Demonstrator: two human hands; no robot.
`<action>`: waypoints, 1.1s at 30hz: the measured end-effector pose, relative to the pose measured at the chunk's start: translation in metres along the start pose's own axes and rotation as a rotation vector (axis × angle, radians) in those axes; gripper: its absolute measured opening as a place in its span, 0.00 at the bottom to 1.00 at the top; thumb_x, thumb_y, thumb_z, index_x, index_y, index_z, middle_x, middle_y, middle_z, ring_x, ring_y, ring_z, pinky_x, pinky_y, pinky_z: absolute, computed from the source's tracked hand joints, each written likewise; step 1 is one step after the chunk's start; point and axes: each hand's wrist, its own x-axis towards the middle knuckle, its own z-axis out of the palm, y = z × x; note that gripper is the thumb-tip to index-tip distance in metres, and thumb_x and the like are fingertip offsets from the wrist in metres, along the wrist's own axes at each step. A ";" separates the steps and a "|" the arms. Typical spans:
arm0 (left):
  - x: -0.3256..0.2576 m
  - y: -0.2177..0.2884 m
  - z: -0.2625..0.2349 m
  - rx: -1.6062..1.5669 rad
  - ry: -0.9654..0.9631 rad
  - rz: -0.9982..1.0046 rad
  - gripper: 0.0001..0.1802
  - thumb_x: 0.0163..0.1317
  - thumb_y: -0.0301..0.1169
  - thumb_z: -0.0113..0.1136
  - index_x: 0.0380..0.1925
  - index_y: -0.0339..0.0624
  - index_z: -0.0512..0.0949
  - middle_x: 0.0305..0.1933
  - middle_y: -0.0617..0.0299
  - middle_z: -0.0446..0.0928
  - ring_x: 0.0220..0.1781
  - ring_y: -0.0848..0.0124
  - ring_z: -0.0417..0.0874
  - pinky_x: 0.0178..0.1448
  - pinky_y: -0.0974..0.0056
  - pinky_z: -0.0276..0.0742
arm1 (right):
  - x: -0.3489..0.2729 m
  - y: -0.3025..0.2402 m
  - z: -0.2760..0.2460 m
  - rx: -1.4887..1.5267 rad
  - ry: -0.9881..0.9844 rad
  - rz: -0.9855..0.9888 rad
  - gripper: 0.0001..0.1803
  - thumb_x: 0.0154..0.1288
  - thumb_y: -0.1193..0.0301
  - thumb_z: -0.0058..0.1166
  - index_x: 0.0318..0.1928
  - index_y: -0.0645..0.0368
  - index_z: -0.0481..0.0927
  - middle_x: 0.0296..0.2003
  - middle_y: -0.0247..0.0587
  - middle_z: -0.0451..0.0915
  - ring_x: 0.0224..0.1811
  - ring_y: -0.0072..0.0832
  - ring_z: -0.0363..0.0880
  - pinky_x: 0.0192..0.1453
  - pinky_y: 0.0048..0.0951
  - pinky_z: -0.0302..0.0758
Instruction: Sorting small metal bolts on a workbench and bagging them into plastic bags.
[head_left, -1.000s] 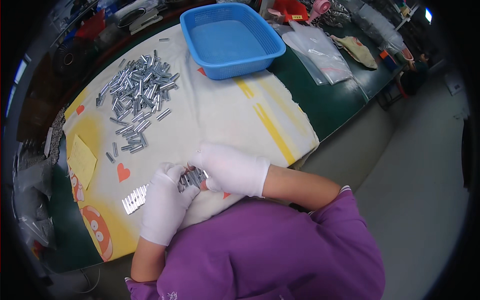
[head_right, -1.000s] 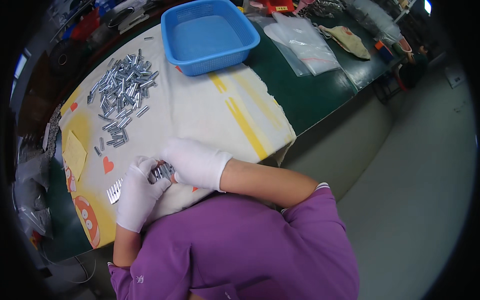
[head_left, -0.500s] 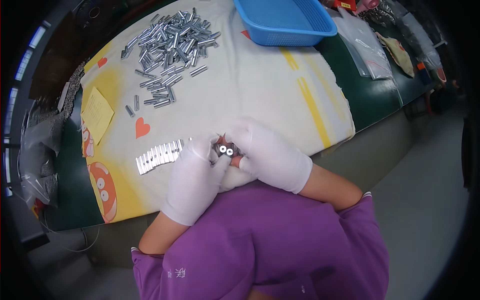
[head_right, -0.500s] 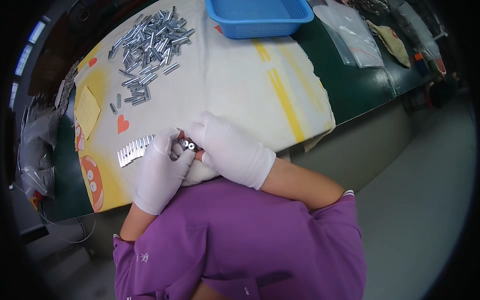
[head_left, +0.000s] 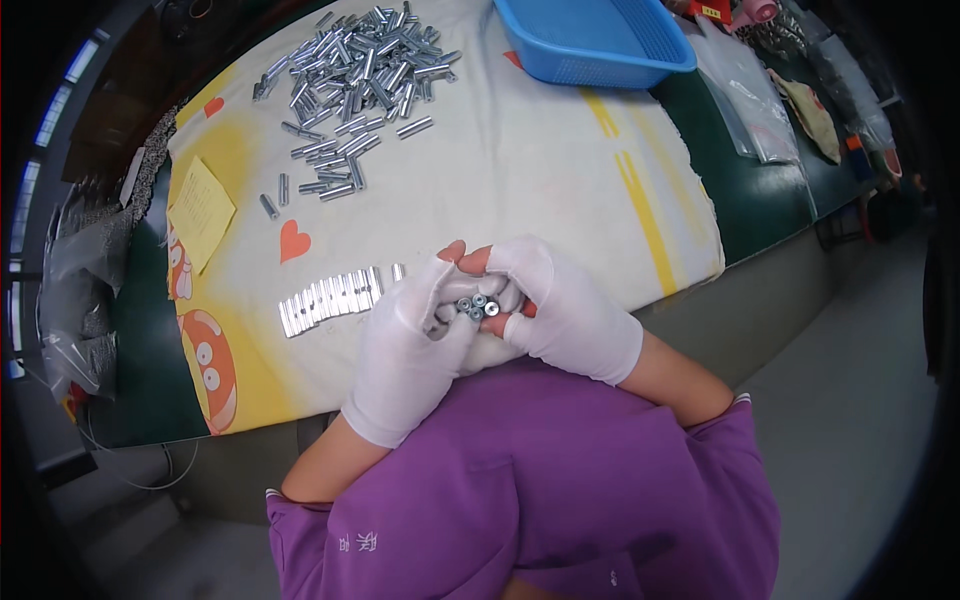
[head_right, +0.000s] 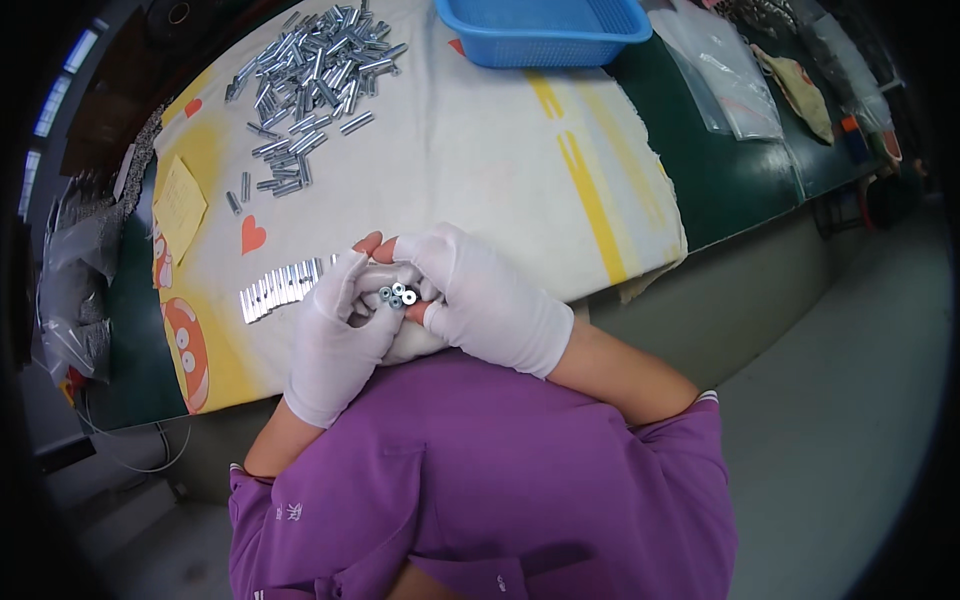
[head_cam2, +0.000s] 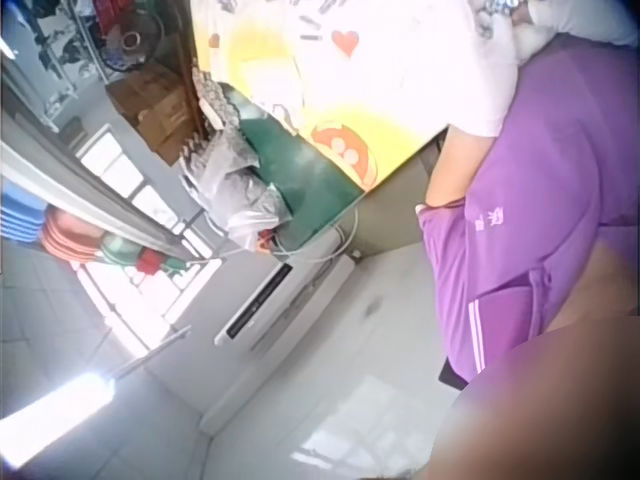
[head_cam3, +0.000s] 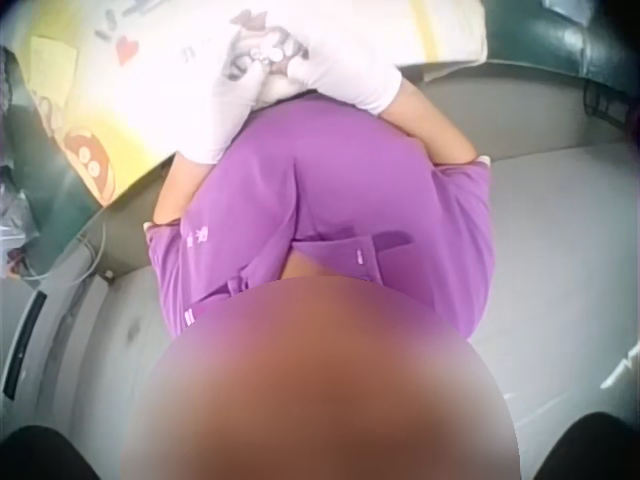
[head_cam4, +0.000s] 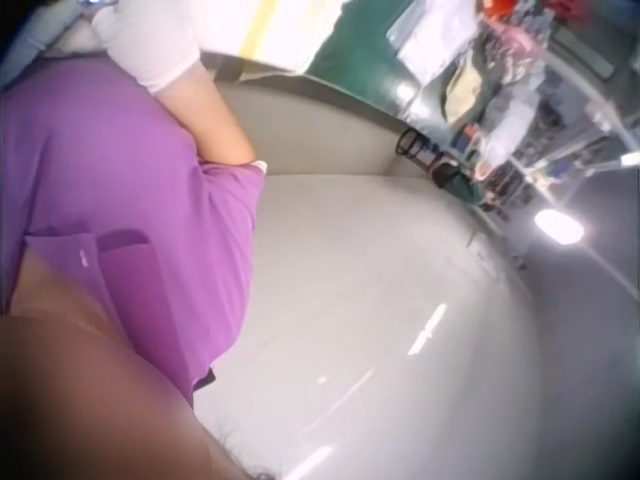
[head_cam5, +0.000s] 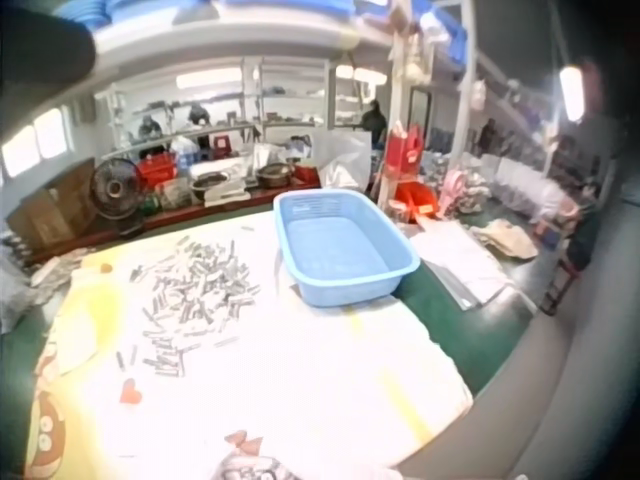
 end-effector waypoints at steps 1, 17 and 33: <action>-0.001 -0.004 0.002 -0.017 0.016 0.017 0.34 0.56 0.15 0.61 0.65 0.34 0.68 0.42 0.63 0.83 0.33 0.82 0.73 0.38 0.75 0.71 | -0.001 -0.001 0.000 0.045 -0.029 0.104 0.31 0.54 0.82 0.65 0.60 0.56 0.74 0.44 0.41 0.75 0.42 0.34 0.75 0.45 0.30 0.75; 0.000 -0.003 0.005 -0.080 0.071 0.060 0.38 0.59 0.13 0.62 0.70 0.33 0.61 0.42 0.60 0.83 0.40 0.79 0.80 0.45 0.74 0.76 | -0.001 -0.016 -0.001 -0.279 0.103 -0.005 0.24 0.53 0.75 0.67 0.53 0.57 0.80 0.34 0.42 0.77 0.34 0.36 0.78 0.39 0.32 0.76; 0.021 0.018 -0.017 0.087 -0.082 -0.147 0.41 0.56 0.18 0.63 0.70 0.31 0.59 0.38 0.55 0.81 0.32 0.65 0.80 0.42 0.62 0.78 | 0.015 -0.018 -0.008 -0.079 -0.009 0.299 0.17 0.55 0.77 0.67 0.47 0.59 0.82 0.34 0.41 0.78 0.32 0.27 0.79 0.40 0.28 0.76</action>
